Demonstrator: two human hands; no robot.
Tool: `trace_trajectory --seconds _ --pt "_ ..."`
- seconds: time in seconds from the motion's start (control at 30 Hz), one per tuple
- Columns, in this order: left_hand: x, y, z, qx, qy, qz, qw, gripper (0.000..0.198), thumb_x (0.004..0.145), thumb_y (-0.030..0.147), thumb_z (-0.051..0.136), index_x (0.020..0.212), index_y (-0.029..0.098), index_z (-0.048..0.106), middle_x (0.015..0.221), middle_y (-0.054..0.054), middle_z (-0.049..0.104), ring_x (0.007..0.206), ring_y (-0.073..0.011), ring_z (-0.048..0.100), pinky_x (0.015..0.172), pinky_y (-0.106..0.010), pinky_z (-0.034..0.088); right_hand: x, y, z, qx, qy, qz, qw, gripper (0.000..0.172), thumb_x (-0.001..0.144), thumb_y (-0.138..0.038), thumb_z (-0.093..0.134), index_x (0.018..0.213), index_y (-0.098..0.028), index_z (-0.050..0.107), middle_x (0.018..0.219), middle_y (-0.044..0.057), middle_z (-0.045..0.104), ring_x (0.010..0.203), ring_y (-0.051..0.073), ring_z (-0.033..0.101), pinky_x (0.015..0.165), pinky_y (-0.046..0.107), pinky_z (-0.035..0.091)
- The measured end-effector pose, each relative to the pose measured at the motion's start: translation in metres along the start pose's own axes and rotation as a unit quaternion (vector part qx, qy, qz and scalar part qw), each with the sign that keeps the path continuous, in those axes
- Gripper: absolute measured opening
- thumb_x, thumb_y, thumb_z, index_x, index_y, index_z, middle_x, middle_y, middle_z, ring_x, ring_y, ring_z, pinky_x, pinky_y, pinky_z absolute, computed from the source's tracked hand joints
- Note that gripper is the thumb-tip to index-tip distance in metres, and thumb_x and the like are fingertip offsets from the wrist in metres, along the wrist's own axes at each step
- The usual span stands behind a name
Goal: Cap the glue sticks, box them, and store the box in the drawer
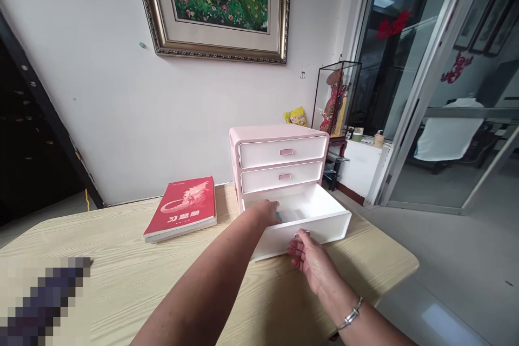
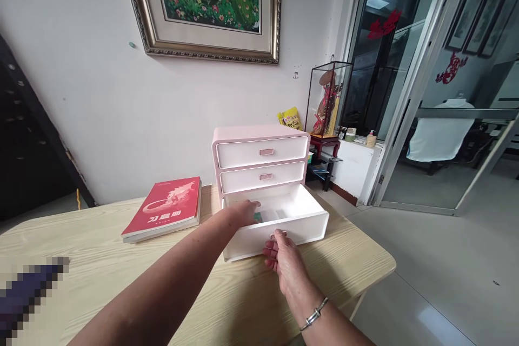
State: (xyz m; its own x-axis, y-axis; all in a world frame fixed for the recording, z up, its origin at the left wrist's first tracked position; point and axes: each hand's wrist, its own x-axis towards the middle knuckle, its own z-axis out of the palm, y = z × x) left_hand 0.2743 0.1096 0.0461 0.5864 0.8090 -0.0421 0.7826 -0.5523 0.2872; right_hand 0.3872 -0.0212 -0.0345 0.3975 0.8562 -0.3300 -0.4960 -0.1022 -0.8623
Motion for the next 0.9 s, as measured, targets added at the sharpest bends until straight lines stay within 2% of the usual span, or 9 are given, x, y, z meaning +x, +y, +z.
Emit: trace_trajectory --seconds 0.1,0.2,0.33,0.37,0.43,0.53,0.67,0.8,0.9 --pt "-0.007 -0.001 -0.012 -0.028 0.02 -0.012 0.999 0.068 0.072 0.042 0.079 0.132 0.021 0.058 0.134 -0.014 0.059 0.108 -0.0314 0.065 0.09 -0.039 0.053 -0.002 -0.002 0.002 0.012 -0.008 0.005 1.0 0.023 0.092 -0.042 0.056 0.09 -0.019 0.057 0.075 0.004 0.069 0.064 0.016 0.068 0.048 0.022 0.049" --pt "-0.032 -0.002 -0.026 -0.061 0.098 -0.012 0.993 0.053 0.086 0.042 0.061 0.134 0.02 0.057 0.133 -0.012 0.061 0.113 -0.0274 0.064 0.097 -0.034 0.049 -0.001 -0.007 0.007 0.037 -0.02 0.017 0.999 0.022 0.093 -0.039 0.056 0.087 -0.018 0.056 0.079 0.007 0.071 0.07 0.017 0.07 0.052 0.024 0.052" --pt "-0.094 -0.01 -0.023 -0.102 0.215 0.01 0.971 0.039 0.099 0.033 0.036 0.126 0.022 0.062 0.128 -0.007 0.064 0.108 -0.0185 0.064 0.092 -0.027 0.051 0.016 -0.013 0.02 0.068 -0.025 0.019 0.997 0.018 0.094 -0.033 0.056 0.084 -0.018 0.055 0.076 0.007 0.071 0.069 0.017 0.071 0.056 0.025 0.055" --pt "-0.112 -0.014 -0.017 -0.146 0.27 0.037 0.951 0.036 0.098 0.031 0.037 0.117 0.021 0.067 0.12 -0.007 0.067 0.1 -0.0176 0.066 0.087 -0.026 0.053 0.023 -0.014 0.025 0.071 -0.03 0.014 0.997 0.018 0.093 -0.033 0.057 0.083 -0.018 0.055 0.076 0.007 0.071 0.069 0.017 0.071 0.057 0.026 0.056" --pt "-0.148 -0.028 -0.001 -0.204 0.315 0.075 0.924 0.031 0.096 0.032 0.044 0.105 0.021 0.071 0.106 -0.008 0.069 0.087 -0.0171 0.066 0.075 -0.025 0.055 0.038 -0.016 0.034 0.069 -0.046 0.001 0.997 0.019 0.09 -0.033 0.061 0.081 -0.019 0.054 0.075 0.007 0.071 0.068 0.018 0.07 0.06 0.027 0.057" --pt "-0.194 -0.056 0.026 -0.223 0.304 0.07 0.923 0.027 0.094 0.031 0.047 0.101 0.022 0.072 0.095 -0.008 0.07 0.072 -0.0151 0.063 0.062 -0.024 0.052 0.059 -0.018 0.05 0.055 -0.062 -0.015 0.996 0.022 0.088 -0.037 0.064 0.079 -0.019 0.054 0.074 0.008 0.071 0.068 0.017 0.07 0.063 0.027 0.058" --pt "-0.235 -0.099 0.053 -0.243 0.299 -0.025 0.923 0.027 0.093 0.033 0.048 0.096 0.022 0.072 0.087 -0.007 0.07 0.068 -0.0156 0.063 0.06 -0.024 0.051 0.079 -0.023 0.07 0.042 -0.05 -0.039 0.997 0.024 0.088 -0.041 0.064 0.083 -0.02 0.054 0.07 0.006 0.069 0.064 0.016 0.068 0.063 0.027 0.058" --pt "-0.253 -0.127 0.064 -0.286 0.296 -0.13 0.902 0.031 0.09 0.039 0.049 0.099 0.021 0.072 0.08 -0.005 0.072 0.072 -0.0194 0.067 0.065 -0.028 0.053 0.085 -0.029 0.084 0.029 -0.035 -0.053 0.998 0.025 0.087 -0.043 0.064 0.087 -0.02 0.055 0.07 0.004 0.067 0.06 0.015 0.066 0.06 0.026 0.057" --pt "-0.256 -0.131 0.067 -0.328 0.285 -0.173 0.884 0.034 0.087 0.039 0.05 0.102 0.018 0.072 0.076 -0.004 0.072 0.073 -0.0206 0.068 0.066 -0.029 0.053 0.075 -0.029 0.088 0.017 -0.034 -0.051 0.998 0.023 0.09 -0.043 0.061 0.092 -0.02 0.057 0.076 0.004 0.067 0.062 0.014 0.065 0.058 0.026 0.056"
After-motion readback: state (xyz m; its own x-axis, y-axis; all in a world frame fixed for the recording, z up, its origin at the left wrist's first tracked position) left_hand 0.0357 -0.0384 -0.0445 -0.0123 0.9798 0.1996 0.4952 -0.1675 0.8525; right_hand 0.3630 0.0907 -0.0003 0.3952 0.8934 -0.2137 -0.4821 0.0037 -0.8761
